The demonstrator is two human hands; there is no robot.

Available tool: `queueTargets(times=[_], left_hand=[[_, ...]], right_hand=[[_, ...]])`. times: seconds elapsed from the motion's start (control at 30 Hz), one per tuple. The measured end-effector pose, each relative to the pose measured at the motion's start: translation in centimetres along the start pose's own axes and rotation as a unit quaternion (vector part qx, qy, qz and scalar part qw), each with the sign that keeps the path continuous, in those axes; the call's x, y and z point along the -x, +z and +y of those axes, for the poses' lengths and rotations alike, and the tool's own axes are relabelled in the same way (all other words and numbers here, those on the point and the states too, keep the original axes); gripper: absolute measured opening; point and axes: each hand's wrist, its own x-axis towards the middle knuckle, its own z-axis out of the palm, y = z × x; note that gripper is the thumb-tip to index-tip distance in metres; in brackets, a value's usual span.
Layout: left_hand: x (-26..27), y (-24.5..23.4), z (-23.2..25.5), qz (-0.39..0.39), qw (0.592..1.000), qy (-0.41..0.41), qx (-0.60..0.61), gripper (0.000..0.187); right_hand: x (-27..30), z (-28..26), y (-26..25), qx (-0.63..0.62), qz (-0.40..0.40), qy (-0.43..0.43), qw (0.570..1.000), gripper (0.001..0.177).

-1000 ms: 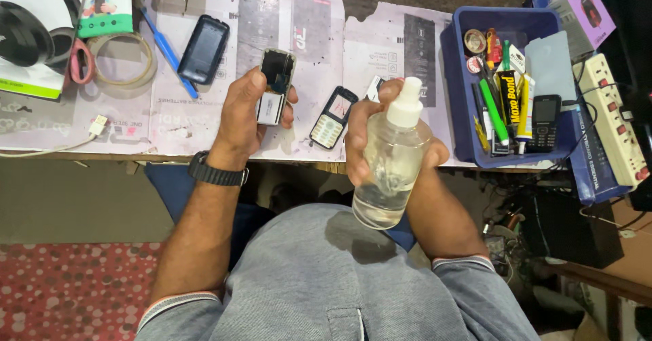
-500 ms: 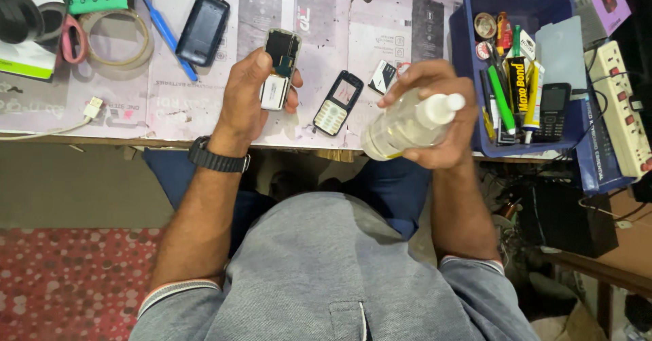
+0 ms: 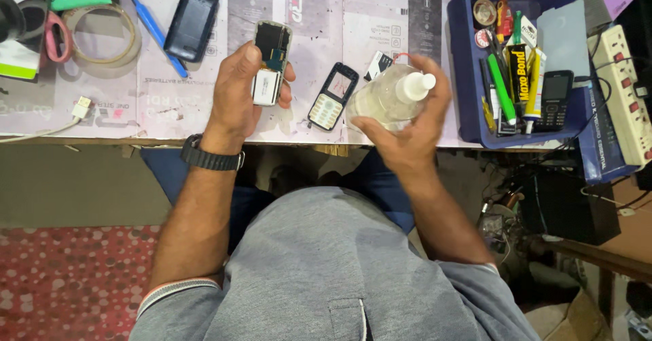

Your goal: The person disassembles a small electronic device, likely a mobile phone, using a prying tool and screwdriver. They remove the back cover, battery, and internal components, then clean the interior with a spray and brush. The person handles the device and its parts throughout the process.

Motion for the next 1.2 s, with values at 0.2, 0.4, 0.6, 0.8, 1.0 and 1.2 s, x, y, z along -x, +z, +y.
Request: queueTargets(times=[0.2, 0.4, 0.6, 0.8, 1.0, 1.2], left_hand=[[-0.1, 0.1, -0.1, 0.001, 1.0, -0.002, -0.009, 0.058], [-0.1, 0.3, 0.1, 0.006, 1.0, -0.006, -0.002, 0.058], [0.0, 0.1, 0.1, 0.001, 1.0, -0.012, 0.009, 0.056], [0.1, -0.1, -0.1, -0.005, 1.0, -0.009, 0.015, 0.056], [0.1, -0.3, -0.4, -0.025, 1.0, 0.001, 0.013, 0.057], [0.8, -0.3, -0.3, -0.036, 0.998, -0.026, 0.052, 0.068]], right_hand=[[-3.2, 3.5, 0.4, -0.14, -0.035, -0.047, 0.988, 0.084], [-5.2, 3.6, 0.4, -0.736, -0.262, 0.104, 0.615, 0.078], [-4.3, 1.8, 1.1, -0.805, -0.291, 0.114, 0.504, 0.078], [-3.6, 2.0, 1.5, -0.826, -0.274, 0.137, 0.473, 0.082], [-3.9, 1.0, 1.0, -0.761, -0.27, 0.134, 0.575, 0.084], [-4.6, -1.8, 0.4, -0.237, -0.254, -0.039, 0.937, 0.096]])
